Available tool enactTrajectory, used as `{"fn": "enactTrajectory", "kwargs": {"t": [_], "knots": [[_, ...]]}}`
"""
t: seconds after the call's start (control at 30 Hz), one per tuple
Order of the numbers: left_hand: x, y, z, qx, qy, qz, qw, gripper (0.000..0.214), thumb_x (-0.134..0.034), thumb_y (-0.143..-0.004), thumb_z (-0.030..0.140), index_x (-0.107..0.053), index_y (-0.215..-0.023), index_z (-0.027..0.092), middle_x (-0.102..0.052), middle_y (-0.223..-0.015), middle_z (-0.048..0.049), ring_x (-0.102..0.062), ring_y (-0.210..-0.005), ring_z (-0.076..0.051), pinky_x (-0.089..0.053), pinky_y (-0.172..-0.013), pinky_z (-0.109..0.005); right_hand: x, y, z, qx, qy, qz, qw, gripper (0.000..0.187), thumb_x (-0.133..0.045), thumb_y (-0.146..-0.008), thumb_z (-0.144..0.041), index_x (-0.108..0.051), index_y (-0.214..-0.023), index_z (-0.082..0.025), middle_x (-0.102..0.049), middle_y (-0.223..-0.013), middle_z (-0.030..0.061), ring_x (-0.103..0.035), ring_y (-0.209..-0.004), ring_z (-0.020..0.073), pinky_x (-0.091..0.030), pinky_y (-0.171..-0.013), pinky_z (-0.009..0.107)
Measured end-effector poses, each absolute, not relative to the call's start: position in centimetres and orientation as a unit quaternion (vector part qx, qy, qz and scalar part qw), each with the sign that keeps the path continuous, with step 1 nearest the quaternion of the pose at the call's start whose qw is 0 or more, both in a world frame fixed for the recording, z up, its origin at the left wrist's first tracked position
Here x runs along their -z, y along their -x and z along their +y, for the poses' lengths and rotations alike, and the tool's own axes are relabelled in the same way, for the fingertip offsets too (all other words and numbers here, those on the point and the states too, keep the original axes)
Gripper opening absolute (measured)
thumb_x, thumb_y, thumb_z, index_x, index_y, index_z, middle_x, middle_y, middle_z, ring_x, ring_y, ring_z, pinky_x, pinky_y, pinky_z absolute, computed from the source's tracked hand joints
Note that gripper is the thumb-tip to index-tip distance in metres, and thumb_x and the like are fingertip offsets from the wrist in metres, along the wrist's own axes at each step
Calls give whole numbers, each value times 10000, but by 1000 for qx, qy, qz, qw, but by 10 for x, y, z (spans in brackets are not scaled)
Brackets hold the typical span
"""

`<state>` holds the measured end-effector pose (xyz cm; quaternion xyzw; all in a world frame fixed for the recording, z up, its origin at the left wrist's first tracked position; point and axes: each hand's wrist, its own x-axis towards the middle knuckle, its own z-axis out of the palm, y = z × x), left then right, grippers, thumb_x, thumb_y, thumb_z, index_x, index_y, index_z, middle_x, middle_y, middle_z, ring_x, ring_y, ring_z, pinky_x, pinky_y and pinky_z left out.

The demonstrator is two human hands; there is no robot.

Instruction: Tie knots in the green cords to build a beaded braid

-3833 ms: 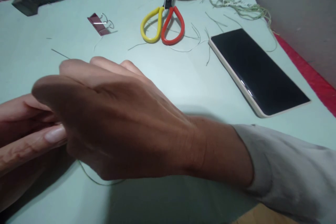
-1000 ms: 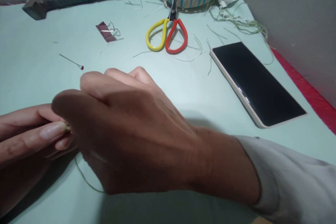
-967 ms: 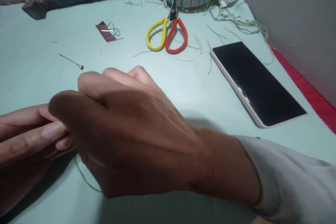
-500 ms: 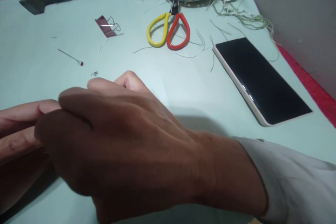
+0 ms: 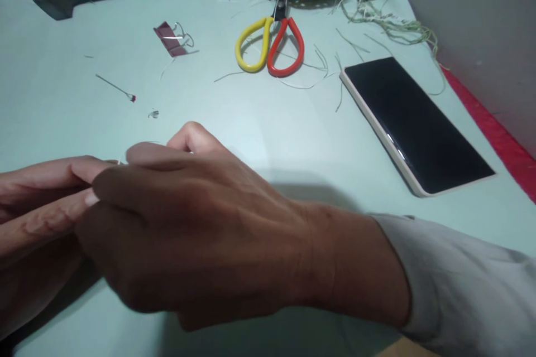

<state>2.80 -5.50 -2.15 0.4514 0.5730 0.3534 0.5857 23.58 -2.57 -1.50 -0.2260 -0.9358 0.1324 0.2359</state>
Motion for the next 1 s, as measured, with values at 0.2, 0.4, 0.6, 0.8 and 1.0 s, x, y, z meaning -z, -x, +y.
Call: {"fn": "enactTrajectory", "kwargs": {"t": [0.2, 0.4, 0.6, 0.8, 1.0], "knots": [[24, -25, -53, -367, -453, 536, 611, 198, -842, -799, 404, -767, -787, 221, -593, -655, -9, -495, -591, -100, -495, -487, -133, 23, -245, -27, -146, 244, -919, 273, 163, -512, -870, -26, -593, -848, -165, -533, -801, -17, -427, -727, 130, -363, -724, 361], [26, -25, -56, -370, -458, 539, 602, 196, -809, -833, 424, -775, -846, 231, -619, -700, -23, -517, -628, -114, -516, -509, -143, 22, -243, -28, -136, 289, -903, 287, 172, -482, -883, -48, -555, -820, -191, -498, -772, -32, -451, -721, 127, -339, -707, 342], [25, -20, -56, -368, -483, 522, 599, 205, -750, -894, 403, -749, -781, 232, -556, -649, -3, -510, -585, -92, -498, -473, -105, 21, -238, -29, -133, 318, -892, 294, 185, -487, -938, -65, -576, -835, -191, -543, -799, -37, -471, -731, 121, -378, -736, 335], [25, -26, -52, -358, -480, 523, 607, 145, -727, -917, 344, -768, -831, 236, -590, -681, -15, -561, -601, -94, -536, -505, -103, 23, -237, -28, -127, 321, -884, 314, 171, -525, -980, -116, -652, -875, -163, -621, -833, -30, -551, -787, 137, -420, -754, 354], [28, -19, -53, -374, -422, 529, 634, 111, -771, -864, 337, -780, -823, 234, -610, -651, -37, -609, -627, -157, -537, -474, -201, 22, -235, -27, -135, 337, -883, 298, 130, -598, -942, -121, -668, -840, -164, -624, -814, -38, -547, -757, 132, -420, -742, 362]]}}
